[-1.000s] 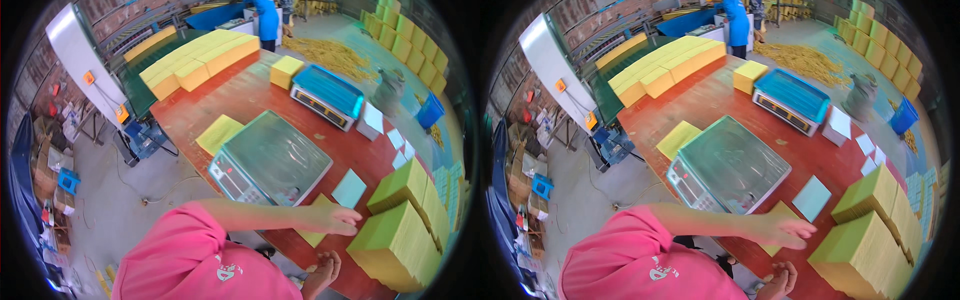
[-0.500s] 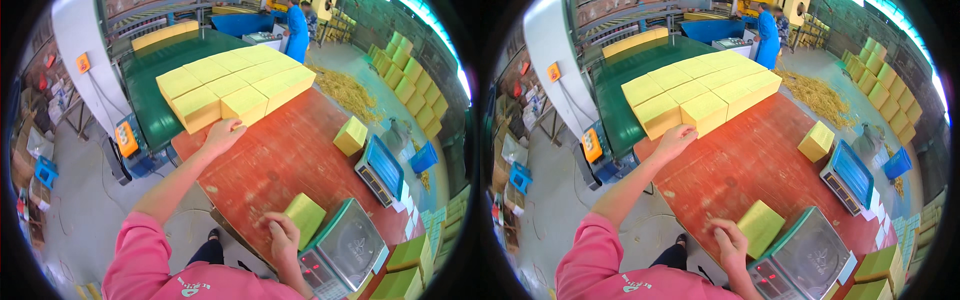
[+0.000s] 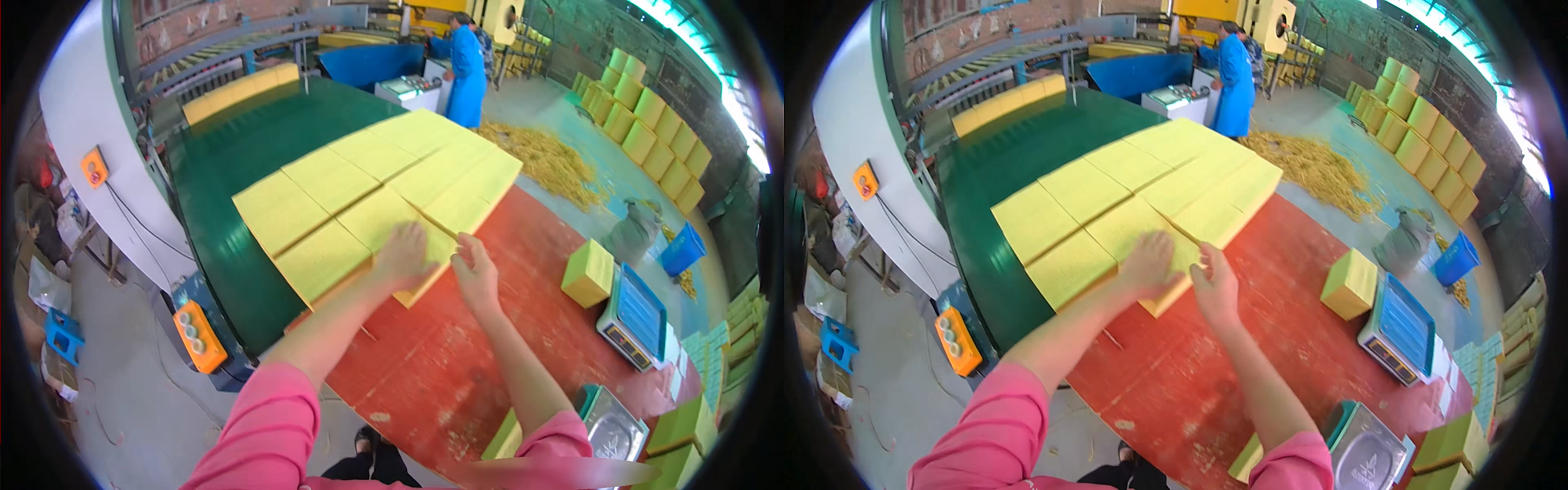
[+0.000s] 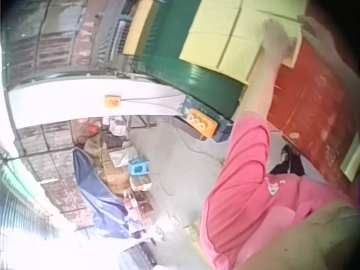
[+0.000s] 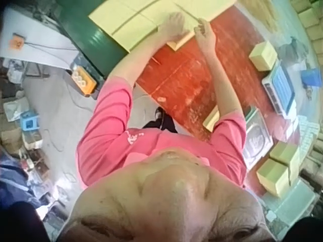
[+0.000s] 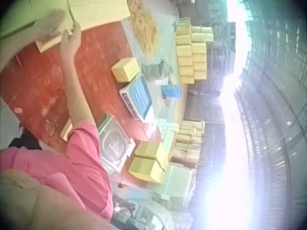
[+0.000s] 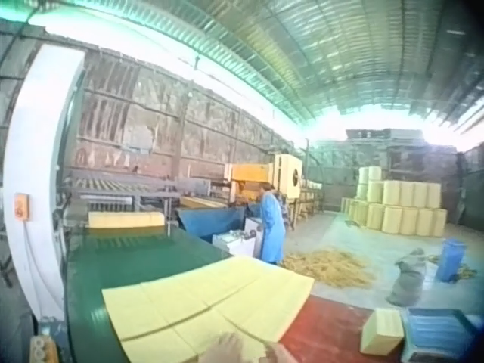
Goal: The recorder is weighing stacks of yellow paper on a digital scale and organizing them on a workbench in a factory environment.
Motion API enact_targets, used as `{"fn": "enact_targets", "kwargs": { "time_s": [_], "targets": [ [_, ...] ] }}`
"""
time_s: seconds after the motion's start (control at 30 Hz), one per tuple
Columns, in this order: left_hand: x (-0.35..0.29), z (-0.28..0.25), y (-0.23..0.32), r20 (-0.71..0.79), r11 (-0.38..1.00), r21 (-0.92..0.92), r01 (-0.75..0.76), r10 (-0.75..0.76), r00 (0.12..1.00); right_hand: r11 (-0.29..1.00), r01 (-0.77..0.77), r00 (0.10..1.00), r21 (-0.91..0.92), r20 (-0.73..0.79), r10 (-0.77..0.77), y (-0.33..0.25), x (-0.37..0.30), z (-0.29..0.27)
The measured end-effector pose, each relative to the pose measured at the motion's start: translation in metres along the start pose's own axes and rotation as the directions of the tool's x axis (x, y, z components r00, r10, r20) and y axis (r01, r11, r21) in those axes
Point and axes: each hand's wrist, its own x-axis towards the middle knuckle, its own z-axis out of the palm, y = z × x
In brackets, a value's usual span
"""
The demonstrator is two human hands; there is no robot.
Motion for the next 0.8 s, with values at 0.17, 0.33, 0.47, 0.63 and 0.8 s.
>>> {"fn": "enact_targets", "kwargs": {
  "time_s": [0.17,0.33,0.47,0.63,0.8],
  "targets": [
    [0.005,0.005,0.003,-0.029,0.997,-0.041,-0.07,0.069,0.997,0.9,0.168,0.981,-0.402,-0.021,-0.192,0.051,0.106,0.01],
    [-0.001,0.0,0.005,-0.082,0.996,-0.04,-0.085,0.081,0.993,0.776,0.2,0.979,-0.599,0.091,-0.182,0.1,0.176,0.026],
    [-0.003,-0.001,0.006,-0.107,0.988,-0.121,-0.092,0.08,0.991,0.62,0.234,0.972,-0.749,0.181,-0.149,0.137,0.178,0.042],
    [-0.012,-0.01,0.013,-0.069,0.99,-0.114,-0.081,0.074,0.995,0.611,0.223,0.971,-0.759,0.231,-0.067,0.122,0.165,0.039],
    [-0.053,-0.017,0.038,-0.067,0.975,-0.159,-0.157,0.148,0.987,0.586,0.202,0.971,-0.785,0.238,-0.016,0.114,0.134,0.019]
  ]
}}
